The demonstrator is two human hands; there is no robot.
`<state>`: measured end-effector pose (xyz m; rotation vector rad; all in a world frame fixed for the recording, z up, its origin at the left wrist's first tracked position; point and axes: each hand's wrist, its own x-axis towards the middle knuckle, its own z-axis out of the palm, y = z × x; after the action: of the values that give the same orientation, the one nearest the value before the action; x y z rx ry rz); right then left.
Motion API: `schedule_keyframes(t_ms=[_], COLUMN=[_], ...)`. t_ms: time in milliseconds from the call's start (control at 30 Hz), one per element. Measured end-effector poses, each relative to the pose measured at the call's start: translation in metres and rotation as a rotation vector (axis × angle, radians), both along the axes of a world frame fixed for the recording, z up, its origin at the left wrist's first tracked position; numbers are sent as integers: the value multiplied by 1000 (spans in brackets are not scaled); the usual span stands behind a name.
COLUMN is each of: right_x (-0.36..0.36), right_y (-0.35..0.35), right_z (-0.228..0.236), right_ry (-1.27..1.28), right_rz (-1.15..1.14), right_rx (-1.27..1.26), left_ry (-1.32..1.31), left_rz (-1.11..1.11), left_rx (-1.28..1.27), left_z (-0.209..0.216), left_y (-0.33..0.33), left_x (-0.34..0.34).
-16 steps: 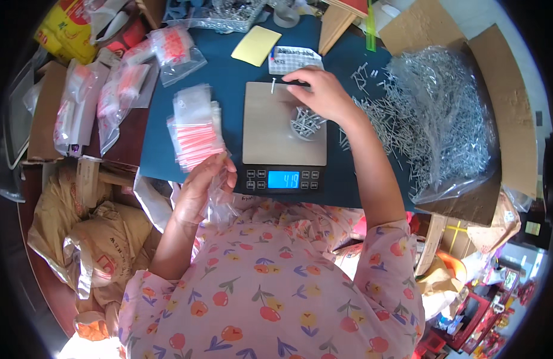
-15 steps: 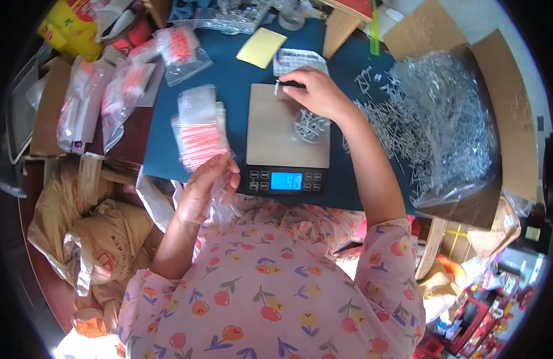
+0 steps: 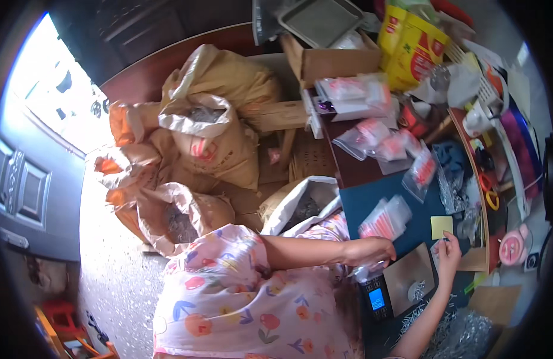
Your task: Weighing small metal fasteners on a digital scale and placing them into individual plastic bags.
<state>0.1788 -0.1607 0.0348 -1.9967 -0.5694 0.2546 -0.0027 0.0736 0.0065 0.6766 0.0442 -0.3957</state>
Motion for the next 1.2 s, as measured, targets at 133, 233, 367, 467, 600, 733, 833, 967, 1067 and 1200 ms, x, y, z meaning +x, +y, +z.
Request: schedule_keyframes(t_ms=[133, 233, 367, 467, 600, 733, 833, 967, 1067, 1200], right_x=[-38, -65, -97, -112, -134, -140, -148, -132, -131, -134], right_y=[31, 42, 46, 46, 50, 52, 67, 44, 32, 6], right_z=[27, 31, 31, 30, 30, 11, 12, 12, 17, 15], right_ry=[256, 614, 709, 646, 562, 350, -179, -55, -166, -257], right_rz=[6, 156, 166, 151, 154, 118, 42, -55, -188, -305], right_rx=[196, 606, 641, 555, 401, 151, 36, -16, 21, 56], left_ry=[-16, -167, -155, -169, -115, -132, -169, -206, -327, -332], left_rz=[59, 141, 327, 318, 402, 498, 512, 480, 458, 339], left_rx=[109, 127, -180, -202, -137, 27, 3, -20, -31, 138], left_z=[18, -8, 3, 0, -4, -14, -20, -14, -11, -7], left_y=[6, 1, -8, -7, -10, -27, -37, -44, -46, -47], left_x=[-1, 12, 12, 15, 20, 31, 43, 47, 48, 43])
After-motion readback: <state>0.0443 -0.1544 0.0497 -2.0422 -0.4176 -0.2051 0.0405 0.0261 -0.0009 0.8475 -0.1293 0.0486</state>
